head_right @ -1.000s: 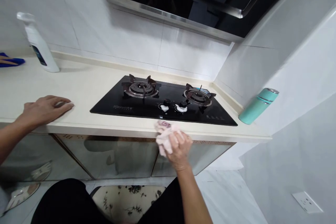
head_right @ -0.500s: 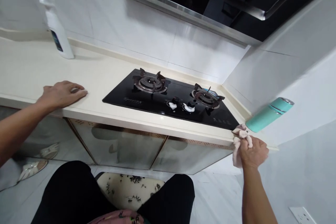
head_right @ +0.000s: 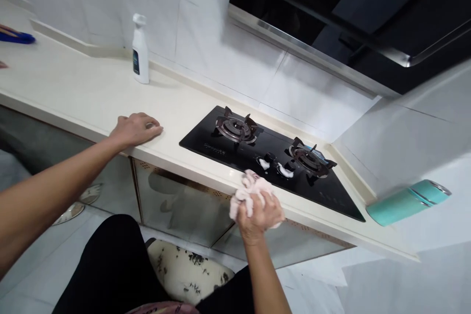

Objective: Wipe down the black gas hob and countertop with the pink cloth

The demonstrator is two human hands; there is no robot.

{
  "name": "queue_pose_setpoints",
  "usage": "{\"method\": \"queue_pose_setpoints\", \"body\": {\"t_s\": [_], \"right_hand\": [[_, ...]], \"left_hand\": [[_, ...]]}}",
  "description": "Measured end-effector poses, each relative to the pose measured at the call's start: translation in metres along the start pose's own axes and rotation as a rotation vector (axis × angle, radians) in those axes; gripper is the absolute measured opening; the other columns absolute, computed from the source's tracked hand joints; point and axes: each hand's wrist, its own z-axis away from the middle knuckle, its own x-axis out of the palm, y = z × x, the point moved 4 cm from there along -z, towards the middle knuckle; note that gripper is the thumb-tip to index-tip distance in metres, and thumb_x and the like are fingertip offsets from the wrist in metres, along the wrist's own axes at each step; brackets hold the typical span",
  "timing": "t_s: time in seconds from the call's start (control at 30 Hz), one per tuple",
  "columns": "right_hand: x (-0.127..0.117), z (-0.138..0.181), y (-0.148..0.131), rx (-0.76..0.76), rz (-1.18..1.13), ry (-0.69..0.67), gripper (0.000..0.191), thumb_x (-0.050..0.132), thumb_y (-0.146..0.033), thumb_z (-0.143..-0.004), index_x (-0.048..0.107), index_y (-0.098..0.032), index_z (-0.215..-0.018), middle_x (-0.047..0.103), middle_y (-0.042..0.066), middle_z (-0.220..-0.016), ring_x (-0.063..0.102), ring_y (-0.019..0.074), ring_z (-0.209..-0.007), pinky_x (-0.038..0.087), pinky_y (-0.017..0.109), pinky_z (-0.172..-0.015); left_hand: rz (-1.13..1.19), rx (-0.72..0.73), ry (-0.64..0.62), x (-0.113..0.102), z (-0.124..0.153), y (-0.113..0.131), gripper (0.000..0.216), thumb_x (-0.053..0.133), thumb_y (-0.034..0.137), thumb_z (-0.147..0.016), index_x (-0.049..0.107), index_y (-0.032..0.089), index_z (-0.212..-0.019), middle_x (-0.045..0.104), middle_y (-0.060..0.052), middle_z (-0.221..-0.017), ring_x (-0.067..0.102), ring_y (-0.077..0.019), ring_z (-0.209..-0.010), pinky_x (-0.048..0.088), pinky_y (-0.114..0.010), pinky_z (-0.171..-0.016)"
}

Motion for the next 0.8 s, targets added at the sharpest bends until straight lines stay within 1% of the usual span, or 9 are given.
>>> {"method": "queue_pose_setpoints", "body": {"t_s": [0.1, 0.17, 0.23, 0.3, 0.37, 0.47, 0.63, 0.73, 0.8], "right_hand": [[0.022, -0.014, -0.073, -0.116, -0.098, -0.143, 0.030, 0.064, -0.052, -0.087, 0.074, -0.029, -0.103, 0.065, 0.014, -0.120, 0.054, 0.0418, -0.121, 0.042, 0.062, -0.098], [0.038, -0.032, -0.122, -0.189, -0.141, -0.363, 0.034, 0.062, -0.056, -0.093, 0.073, -0.029, -0.111, 0.062, 0.014, -0.130, 0.048, 0.0434, -0.129, 0.037, 0.063, -0.101], [0.050, -0.054, -0.167, -0.312, -0.198, -0.566, 0.036, 0.059, -0.055, -0.098, 0.070, -0.028, -0.119, 0.059, 0.013, -0.138, 0.045, 0.0406, -0.131, 0.034, 0.060, -0.103], [0.058, -0.080, -0.203, -0.446, -0.267, -0.651, 0.035, 0.059, -0.052, -0.100, 0.067, -0.027, -0.123, 0.058, 0.011, -0.139, 0.046, 0.0357, -0.125, 0.033, 0.056, -0.104], [0.062, -0.103, -0.222, -0.511, -0.324, -0.643, 0.035, 0.060, -0.049, -0.101, 0.065, -0.026, -0.127, 0.057, 0.011, -0.140, 0.046, 0.0323, -0.121, 0.035, 0.052, -0.103], [0.066, -0.120, -0.220, -0.513, -0.379, -0.617, 0.042, 0.065, -0.048, -0.099, 0.063, -0.025, -0.134, 0.053, 0.011, -0.147, 0.043, 0.0316, -0.126, 0.034, 0.051, -0.106], [0.063, -0.114, -0.178, -0.571, -0.463, -0.738, 0.049, 0.068, -0.055, -0.097, 0.064, -0.030, -0.138, 0.055, 0.010, -0.151, 0.047, 0.0318, -0.128, 0.038, 0.048, -0.102], [0.060, -0.110, -0.159, -0.539, -0.509, -0.749, 0.062, 0.073, -0.051, -0.093, 0.056, -0.029, -0.148, 0.052, 0.012, -0.156, 0.048, 0.0326, -0.130, 0.040, 0.047, -0.101], [0.062, -0.107, -0.154, -0.484, -0.558, -0.737, 0.074, 0.078, -0.047, -0.089, 0.049, -0.026, -0.154, 0.050, 0.014, -0.158, 0.048, 0.0343, -0.132, 0.040, 0.049, -0.103]], "left_hand": [[0.001, -0.020, 0.013, 0.001, 0.000, -0.001, 0.056, 0.046, 0.060, -0.090, 0.076, 0.022, -0.117, 0.064, -0.016, -0.144, 0.053, -0.0415, -0.134, 0.032, -0.060, -0.116], [-0.004, -0.020, 0.021, 0.003, -0.001, -0.002, 0.055, 0.045, 0.060, -0.089, 0.076, 0.023, -0.116, 0.064, -0.016, -0.144, 0.054, -0.0416, -0.135, 0.033, -0.059, -0.116], [-0.017, -0.017, 0.035, 0.004, -0.002, -0.003, 0.054, 0.045, 0.060, -0.088, 0.076, 0.024, -0.114, 0.065, -0.016, -0.143, 0.054, -0.0413, -0.135, 0.033, -0.059, -0.117], [-0.030, -0.012, 0.050, 0.004, -0.002, -0.004, 0.054, 0.045, 0.060, -0.088, 0.076, 0.024, -0.112, 0.066, -0.015, -0.142, 0.054, -0.0412, -0.136, 0.034, -0.058, -0.116], [-0.033, -0.009, 0.061, 0.004, -0.002, -0.005, 0.052, 0.045, 0.059, -0.088, 0.077, 0.024, -0.111, 0.067, -0.015, -0.141, 0.055, -0.0406, -0.135, 0.035, -0.058, -0.116], [-0.020, -0.006, 0.063, 0.004, 0.000, -0.005, 0.049, 0.045, 0.057, -0.089, 0.077, 0.025, -0.109, 0.069, -0.014, -0.138, 0.056, -0.0386, -0.134, 0.036, -0.055, -0.116], [0.007, 0.009, 0.082, 0.006, 0.002, -0.005, 0.047, 0.048, 0.056, -0.091, 0.077, 0.024, -0.109, 0.069, -0.013, -0.138, 0.056, -0.0375, -0.134, 0.034, -0.056, -0.117], [0.062, 0.002, 0.102, 0.006, 0.005, -0.005, 0.045, 0.051, 0.054, -0.092, 0.077, 0.023, -0.111, 0.068, -0.014, -0.137, 0.056, -0.0372, -0.134, 0.034, -0.056, -0.117], [0.133, 0.030, 0.164, 0.001, 0.013, 0.001, 0.041, 0.053, 0.050, -0.093, 0.077, 0.024, -0.114, 0.068, -0.013, -0.137, 0.056, -0.0353, -0.135, 0.036, -0.055, -0.118]]}}
